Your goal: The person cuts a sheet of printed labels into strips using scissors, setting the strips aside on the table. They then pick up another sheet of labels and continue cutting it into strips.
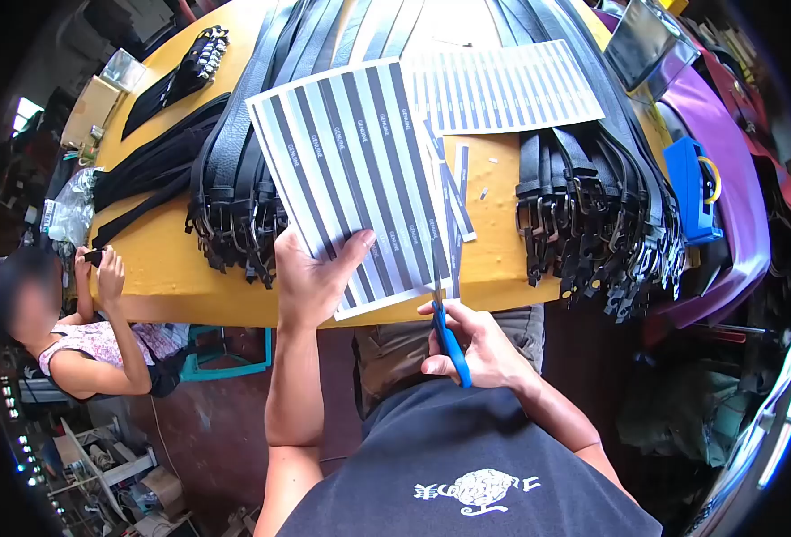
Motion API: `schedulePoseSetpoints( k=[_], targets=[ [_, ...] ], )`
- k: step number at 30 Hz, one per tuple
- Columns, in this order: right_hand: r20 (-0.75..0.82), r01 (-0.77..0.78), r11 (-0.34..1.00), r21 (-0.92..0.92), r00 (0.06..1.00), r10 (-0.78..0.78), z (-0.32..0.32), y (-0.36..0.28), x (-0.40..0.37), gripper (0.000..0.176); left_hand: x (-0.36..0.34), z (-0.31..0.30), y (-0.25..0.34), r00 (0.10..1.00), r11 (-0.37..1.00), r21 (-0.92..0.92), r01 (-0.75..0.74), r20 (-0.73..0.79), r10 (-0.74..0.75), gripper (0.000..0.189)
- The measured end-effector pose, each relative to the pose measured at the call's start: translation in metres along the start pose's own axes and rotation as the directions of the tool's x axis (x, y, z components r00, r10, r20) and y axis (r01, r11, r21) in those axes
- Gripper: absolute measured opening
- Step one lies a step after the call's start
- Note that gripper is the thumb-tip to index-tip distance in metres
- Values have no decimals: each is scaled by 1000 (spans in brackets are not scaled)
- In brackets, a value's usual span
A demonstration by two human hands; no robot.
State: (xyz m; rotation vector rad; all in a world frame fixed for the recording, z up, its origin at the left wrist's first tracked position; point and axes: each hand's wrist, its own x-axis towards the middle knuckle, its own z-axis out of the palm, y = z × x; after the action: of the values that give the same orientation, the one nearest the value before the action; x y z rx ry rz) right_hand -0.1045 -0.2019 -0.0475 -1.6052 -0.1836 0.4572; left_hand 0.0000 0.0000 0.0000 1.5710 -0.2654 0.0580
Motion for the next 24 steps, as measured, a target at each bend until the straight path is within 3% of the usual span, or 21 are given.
schedulePoseSetpoints(
  k=[24],
  targets=[
    [16, -11, 1000, 24, 1000, 11, 1, -3, 2, 73, -1, -2, -1, 1000, 1000, -20, 16, -16, -16, 18]
  ],
)
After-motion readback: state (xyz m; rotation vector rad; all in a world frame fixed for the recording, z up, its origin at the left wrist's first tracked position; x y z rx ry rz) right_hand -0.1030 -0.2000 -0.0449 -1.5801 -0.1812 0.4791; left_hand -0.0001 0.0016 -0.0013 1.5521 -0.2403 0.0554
